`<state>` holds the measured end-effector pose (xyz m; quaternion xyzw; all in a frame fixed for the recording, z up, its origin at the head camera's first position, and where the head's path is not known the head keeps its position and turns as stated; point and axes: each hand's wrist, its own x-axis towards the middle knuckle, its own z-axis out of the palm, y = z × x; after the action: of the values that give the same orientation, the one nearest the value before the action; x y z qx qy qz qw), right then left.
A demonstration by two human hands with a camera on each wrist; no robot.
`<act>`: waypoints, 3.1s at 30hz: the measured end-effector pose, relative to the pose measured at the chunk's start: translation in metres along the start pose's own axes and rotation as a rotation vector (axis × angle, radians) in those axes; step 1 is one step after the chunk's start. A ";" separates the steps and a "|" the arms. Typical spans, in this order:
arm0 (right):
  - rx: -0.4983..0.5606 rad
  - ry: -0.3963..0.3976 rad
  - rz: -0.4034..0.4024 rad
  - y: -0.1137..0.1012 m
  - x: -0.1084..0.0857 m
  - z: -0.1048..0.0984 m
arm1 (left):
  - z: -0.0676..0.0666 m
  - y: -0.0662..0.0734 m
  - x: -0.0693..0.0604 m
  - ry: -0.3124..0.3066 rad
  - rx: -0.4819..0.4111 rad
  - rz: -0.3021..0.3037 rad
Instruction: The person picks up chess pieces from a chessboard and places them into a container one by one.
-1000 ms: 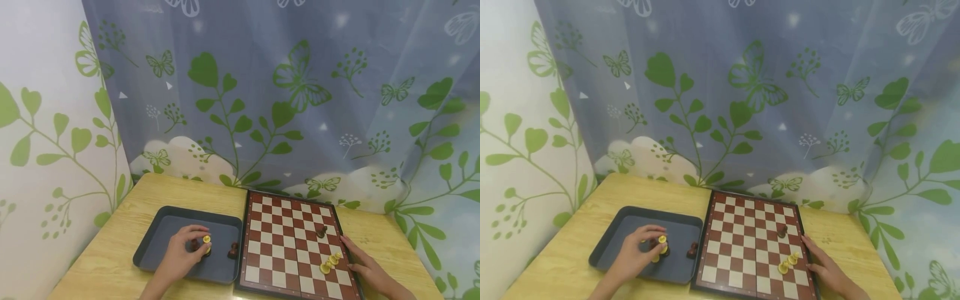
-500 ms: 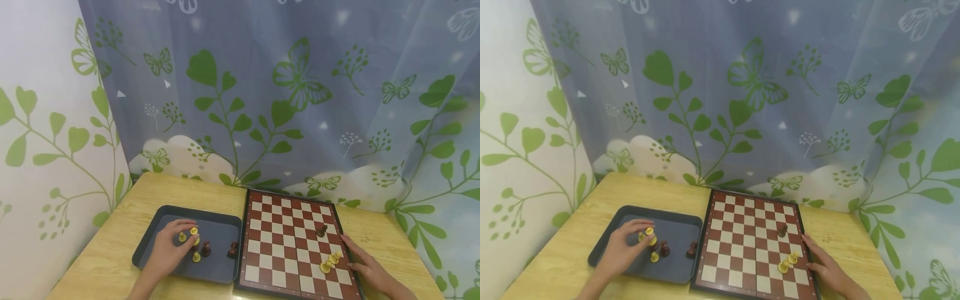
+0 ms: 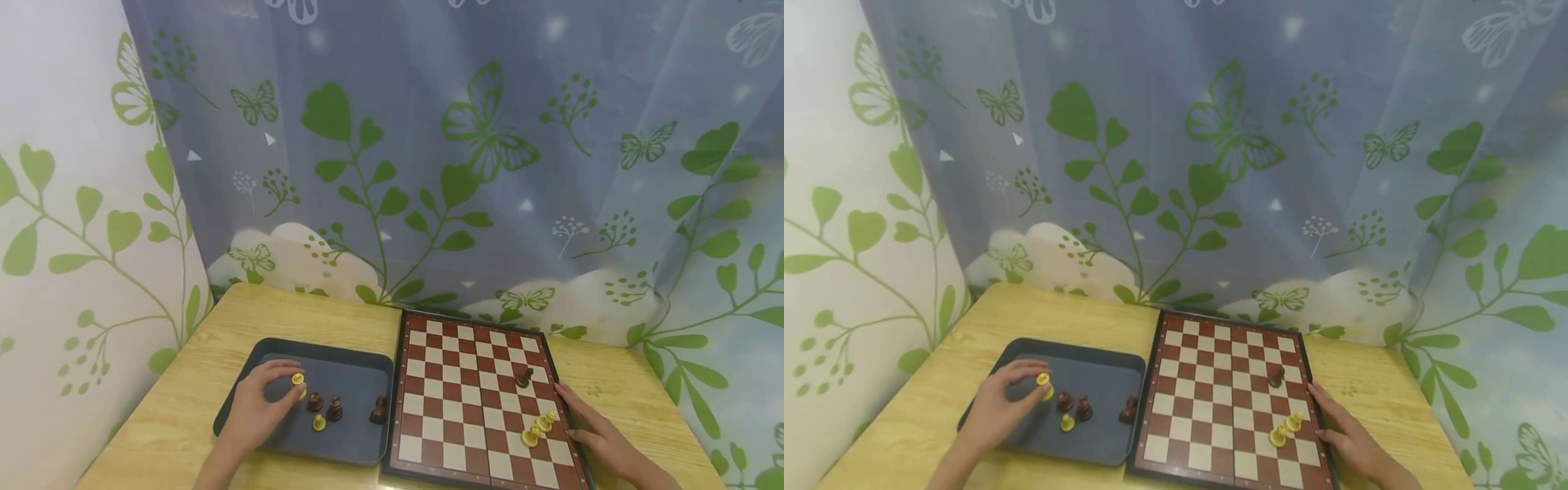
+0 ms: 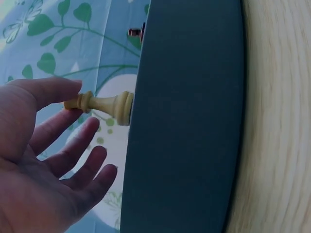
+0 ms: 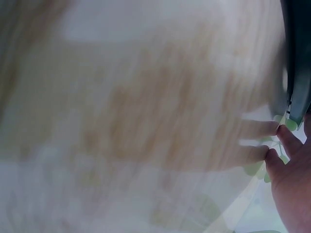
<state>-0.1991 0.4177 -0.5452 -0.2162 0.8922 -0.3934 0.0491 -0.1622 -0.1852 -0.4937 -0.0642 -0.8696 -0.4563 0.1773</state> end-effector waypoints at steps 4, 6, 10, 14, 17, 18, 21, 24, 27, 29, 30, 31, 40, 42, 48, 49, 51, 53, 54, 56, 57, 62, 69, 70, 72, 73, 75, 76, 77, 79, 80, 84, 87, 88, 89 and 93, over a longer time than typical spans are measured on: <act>0.007 0.001 0.008 0.000 0.000 0.000 | -0.004 -0.003 -0.001 -0.039 0.029 -0.010; 0.010 0.003 0.011 0.001 -0.001 0.000 | -0.006 -0.006 -0.001 -0.058 0.045 -0.005; 0.019 0.005 0.016 0.001 -0.001 0.001 | -0.008 -0.009 -0.001 -0.084 0.059 -0.001; 0.019 0.013 -0.001 0.000 -0.001 0.001 | -0.008 -0.009 -0.002 -0.085 0.052 0.004; 0.030 0.016 -0.021 0.000 -0.001 0.002 | -0.009 -0.008 -0.002 -0.080 0.041 0.006; 0.037 0.016 -0.027 0.000 -0.001 0.002 | -0.009 -0.007 -0.002 -0.079 0.041 0.005; 0.053 0.016 -0.037 -0.001 -0.002 0.003 | -0.009 -0.006 -0.002 -0.075 0.035 0.001; 0.070 0.012 -0.043 -0.001 -0.002 0.003 | -0.009 -0.005 -0.002 -0.071 0.022 0.001; 0.074 0.012 -0.050 -0.001 -0.002 0.004 | -0.008 -0.005 -0.001 -0.069 0.005 0.009; 0.071 0.012 -0.051 0.000 -0.002 0.003 | -0.008 -0.004 -0.001 -0.067 -0.004 0.014; 0.068 0.012 -0.049 0.000 -0.002 0.003 | -0.007 -0.003 -0.001 -0.065 -0.006 0.015; 0.056 0.015 -0.046 0.000 -0.002 0.003 | -0.007 -0.003 -0.001 -0.065 -0.007 0.015; -0.011 0.032 -0.022 -0.002 -0.001 0.002 | 0.002 0.001 -0.003 -0.061 -0.070 -0.020; -0.006 0.032 -0.031 -0.004 -0.001 0.002 | 0.005 0.004 -0.003 -0.062 -0.094 -0.009; -0.018 0.046 -0.052 -0.005 -0.002 0.003 | 0.013 0.015 0.001 -0.093 -0.130 0.025; -0.022 0.051 -0.055 -0.005 -0.003 0.003 | 0.015 0.017 0.002 -0.101 -0.131 0.024; -0.022 0.056 -0.055 -0.005 -0.004 0.003 | 0.020 0.022 0.004 -0.120 -0.134 0.017; -0.011 0.055 -0.051 -0.005 -0.005 0.003 | 0.026 0.027 0.006 -0.143 -0.137 0.012; 0.003 0.052 -0.043 -0.005 -0.005 0.003 | 0.029 0.029 0.007 -0.156 -0.143 0.013; 0.028 0.042 -0.030 -0.004 -0.007 0.003 | 0.036 0.034 0.009 -0.184 -0.160 0.014; 0.030 0.037 -0.029 -0.004 -0.007 0.003 | 0.040 0.037 0.009 -0.197 -0.160 0.018; 0.012 0.040 -0.042 -0.004 -0.006 0.003 | 0.061 0.056 0.017 -0.279 -0.202 0.045; 0.039 0.025 -0.049 -0.005 -0.005 0.002 | 0.091 0.083 0.027 -0.360 -0.252 0.109; 0.051 0.020 -0.050 -0.006 -0.005 0.002 | 0.096 0.086 0.027 -0.367 -0.263 0.117; 0.053 0.020 -0.046 -0.006 -0.005 0.002 | 0.106 0.091 0.028 -0.384 -0.268 0.142; 0.057 0.020 -0.033 -0.006 -0.004 0.002 | 0.112 0.093 0.028 -0.395 -0.275 0.153; 0.050 0.022 0.005 -0.006 -0.005 0.001 | 0.122 0.100 0.028 -0.432 -0.298 0.173; 0.040 0.023 0.019 -0.006 -0.006 0.001 | 0.127 0.104 0.028 -0.449 -0.301 0.183; 0.032 0.024 0.029 -0.005 -0.005 0.001 | 0.131 0.108 0.029 -0.461 -0.301 0.194; 0.028 0.026 0.035 -0.005 -0.005 0.001 | 0.139 0.115 0.030 -0.485 -0.314 0.205; 0.026 0.028 0.030 -0.005 -0.005 0.001 | 0.143 0.119 0.030 -0.497 -0.315 0.204; 0.025 0.032 0.004 -0.006 -0.004 0.001 | 0.160 0.132 0.033 -0.525 -0.312 0.196; 0.026 0.027 0.011 -0.007 -0.003 0.000 | 0.173 0.141 0.034 -0.557 -0.298 0.201; 0.026 0.028 0.021 -0.007 -0.003 0.000 | 0.177 0.144 0.033 -0.571 -0.292 0.204; 0.022 0.030 0.028 -0.008 -0.004 0.000 | 0.181 0.146 0.033 -0.585 -0.285 0.213; 0.018 0.030 0.041 -0.009 -0.006 0.001 | 0.198 0.155 0.031 -0.657 -0.226 0.233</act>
<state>-0.1899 0.4142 -0.5400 -0.1913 0.8937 -0.4034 0.0455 -0.1976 0.0636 -0.4661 -0.3253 -0.8112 -0.4811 -0.0689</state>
